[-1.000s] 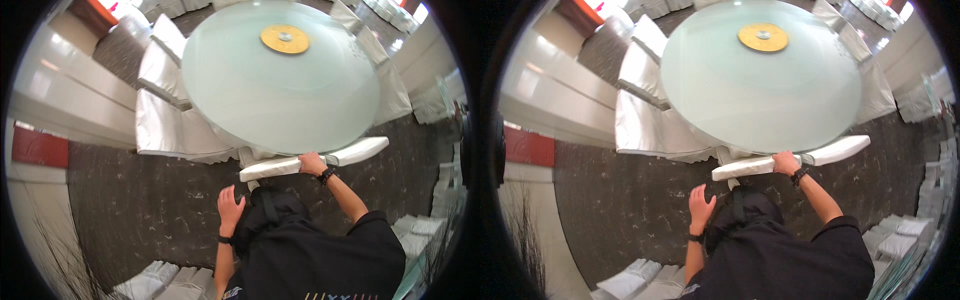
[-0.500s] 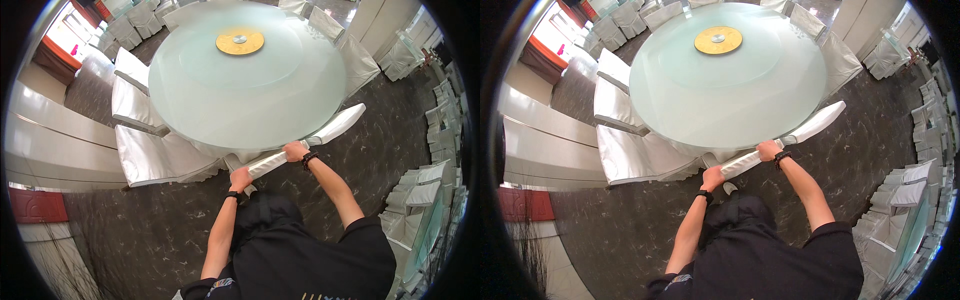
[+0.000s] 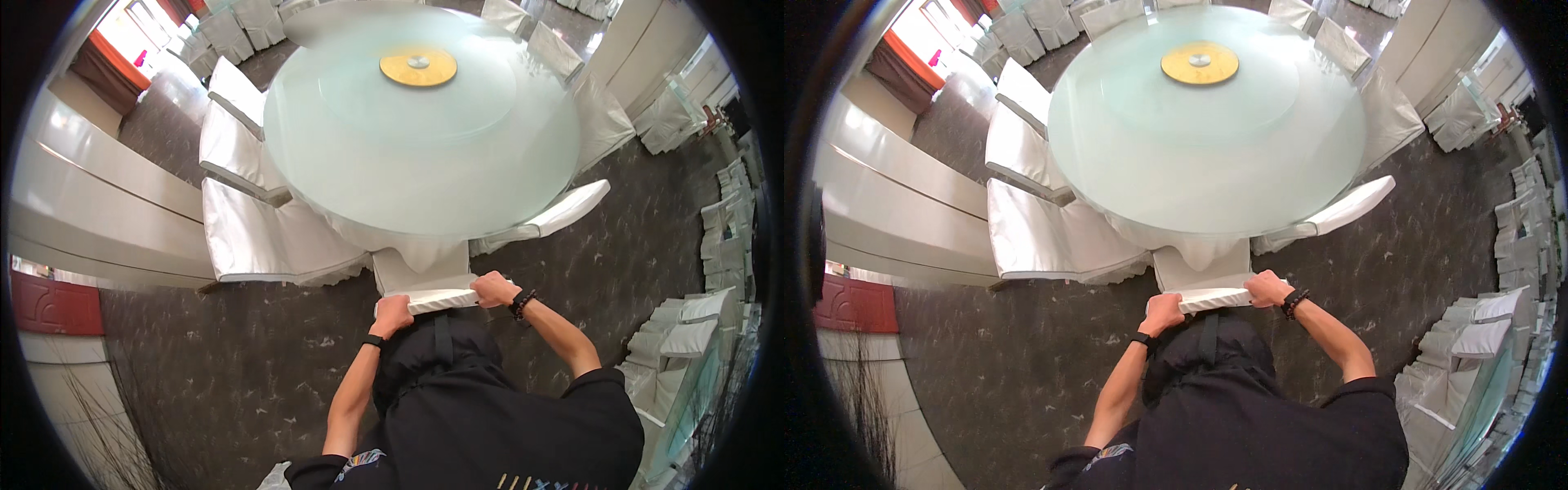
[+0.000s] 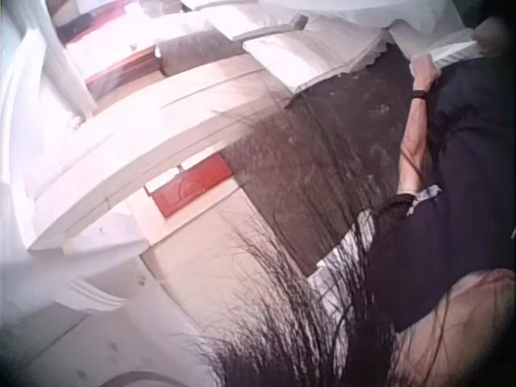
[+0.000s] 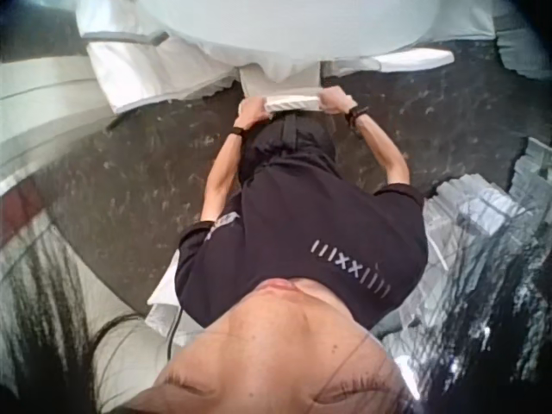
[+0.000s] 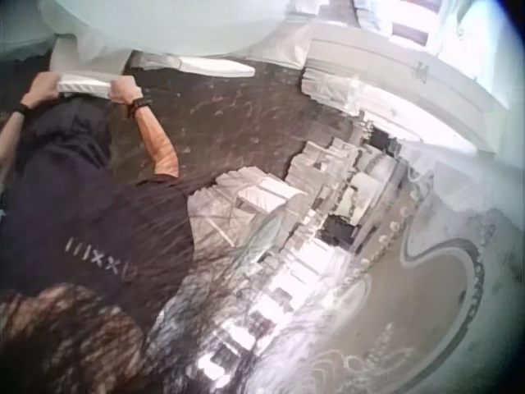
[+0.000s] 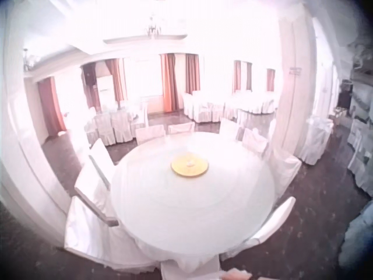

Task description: Placing white fabric covers over chairs around a banquet table.

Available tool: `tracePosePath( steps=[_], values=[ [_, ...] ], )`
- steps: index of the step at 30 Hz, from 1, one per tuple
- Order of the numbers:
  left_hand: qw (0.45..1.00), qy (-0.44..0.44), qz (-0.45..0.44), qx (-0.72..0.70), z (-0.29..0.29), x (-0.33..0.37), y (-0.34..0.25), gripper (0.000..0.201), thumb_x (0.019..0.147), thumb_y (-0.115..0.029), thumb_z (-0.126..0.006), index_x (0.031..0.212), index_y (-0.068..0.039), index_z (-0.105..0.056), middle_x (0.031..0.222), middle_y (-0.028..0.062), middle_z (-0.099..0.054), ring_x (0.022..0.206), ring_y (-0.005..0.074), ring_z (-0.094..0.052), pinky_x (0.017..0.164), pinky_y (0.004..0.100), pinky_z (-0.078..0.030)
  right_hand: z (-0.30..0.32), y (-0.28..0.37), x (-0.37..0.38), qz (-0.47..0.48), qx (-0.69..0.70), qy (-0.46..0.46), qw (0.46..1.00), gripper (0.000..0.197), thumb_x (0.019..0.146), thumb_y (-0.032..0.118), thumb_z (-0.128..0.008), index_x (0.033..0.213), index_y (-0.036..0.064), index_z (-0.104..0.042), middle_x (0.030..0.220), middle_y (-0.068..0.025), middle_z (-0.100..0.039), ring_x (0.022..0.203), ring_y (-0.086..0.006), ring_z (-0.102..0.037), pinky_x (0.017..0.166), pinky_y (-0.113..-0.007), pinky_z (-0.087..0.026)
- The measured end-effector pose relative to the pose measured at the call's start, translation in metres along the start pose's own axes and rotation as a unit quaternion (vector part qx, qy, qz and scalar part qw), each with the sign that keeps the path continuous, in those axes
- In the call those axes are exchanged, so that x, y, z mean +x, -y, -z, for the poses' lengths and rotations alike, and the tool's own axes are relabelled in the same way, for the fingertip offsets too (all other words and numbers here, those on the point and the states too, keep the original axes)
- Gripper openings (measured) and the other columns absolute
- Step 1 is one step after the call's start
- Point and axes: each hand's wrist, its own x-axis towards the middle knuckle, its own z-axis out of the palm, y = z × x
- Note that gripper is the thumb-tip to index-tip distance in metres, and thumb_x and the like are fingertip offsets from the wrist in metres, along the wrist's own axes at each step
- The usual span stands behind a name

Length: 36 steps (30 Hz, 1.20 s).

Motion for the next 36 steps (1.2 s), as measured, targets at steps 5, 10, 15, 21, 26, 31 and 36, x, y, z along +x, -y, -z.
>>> tracePosePath(
  steps=[5, 10, 15, 21, 26, 31, 36],
  values=[
    [0.999, 0.008, -0.041, 0.019, 0.002, -0.021, 0.006, 0.02, 0.06, -0.013, -0.066, 0.077, -0.002, -0.066, 0.078, 0.0187, -0.068, 0.077, 0.0363, -0.067, 0.069, 0.0464, -0.053, -0.021, 0.02, -0.013, -0.001, 0.035, -0.025, 0.999, 0.02, 0.064, 0.014, -0.065, 0.079, 0.002, -0.067, 0.075, -0.0187, -0.067, 0.076, -0.0388, -0.067, 0.07, -0.047, -0.052],
    [0.997, 0.026, -0.067, 0.021, -0.007, -0.038, 0.0, 0.022, 0.058, -0.012, -0.068, 0.076, -0.001, -0.063, 0.076, 0.0182, -0.066, 0.076, 0.0355, -0.066, 0.067, 0.0459, -0.052, -0.034, 0.033, -0.031, -0.014, 0.074, -0.073, 0.995, 0.02, 0.061, 0.015, -0.066, 0.076, 0.0026, -0.066, 0.075, -0.017, -0.067, 0.076, -0.0366, -0.066, 0.071, -0.046, -0.051],
    [0.996, 0.03, -0.082, 0.009, 0.008, -0.03, -0.004, 0.022, 0.058, -0.014, -0.067, 0.077, -0.002, -0.063, 0.076, 0.0174, -0.066, 0.074, 0.0349, -0.066, 0.068, 0.0459, -0.051, -0.027, 0.032, -0.027, -0.044, 0.091, -0.076, 0.992, 0.022, 0.059, 0.015, -0.067, 0.076, 0.0026, -0.066, 0.077, -0.0169, -0.067, 0.076, -0.0361, -0.066, 0.073, -0.045, -0.051],
    [0.995, 0.03, -0.091, 0.019, 0.006, -0.032, 0.0, 0.021, 0.059, -0.015, -0.066, 0.077, -0.003, -0.064, 0.076, 0.0153, -0.066, 0.076, 0.0337, -0.065, 0.07, 0.0451, -0.048, -0.027, 0.032, -0.026, -0.024, 0.084, -0.077, 0.993, 0.022, 0.058, 0.018, -0.067, 0.073, 0.0018, -0.067, 0.075, -0.0169, -0.068, 0.076, -0.035, -0.067, 0.071, -0.043, -0.052],
    [0.993, -0.034, -0.112, 0.032, -0.001, -0.035, -0.001, 0.033, 0.065, -0.034, -0.072, 0.074, -0.004, -0.063, 0.074, 0.0154, -0.065, 0.073, 0.0333, -0.065, 0.068, 0.0433, -0.049, -0.031, 0.032, -0.025, -0.029, 0.074, -0.063, 0.995, 0.026, 0.059, 0.019, -0.069, 0.078, 0.0014, -0.069, 0.078, -0.0179, -0.069, 0.078, -0.0348, -0.068, 0.073, -0.042, -0.054],
    [0.989, -0.057, -0.129, 0.039, 0.0, -0.032, -0.001, 0.035, 0.065, -0.037, -0.072, 0.072, -0.004, -0.062, 0.071, 0.0148, -0.064, 0.071, 0.0334, -0.065, 0.066, 0.0433, -0.049, -0.036, 0.027, -0.022, -0.008, 0.079, -0.073, 0.994, 0.03, 0.06, 0.023, -0.073, 0.08, 0.0018, -0.069, 0.079, -0.0168, -0.069, 0.077, -0.0345, -0.068, 0.072, -0.043, -0.054],
    [0.991, -0.052, -0.121, 0.037, 0.0, -0.028, -0.002, 0.034, 0.064, -0.036, -0.073, 0.071, -0.004, -0.061, 0.072, 0.0139, -0.063, 0.07, 0.0337, -0.064, 0.066, 0.0439, -0.048, -0.038, 0.025, -0.02, -0.013, 0.083, -0.08, 0.993, 0.028, 0.06, 0.022, -0.073, 0.079, 0.002, -0.069, 0.078, -0.0163, -0.069, 0.077, -0.0339, -0.068, 0.071, -0.043, -0.054]
  ],
)
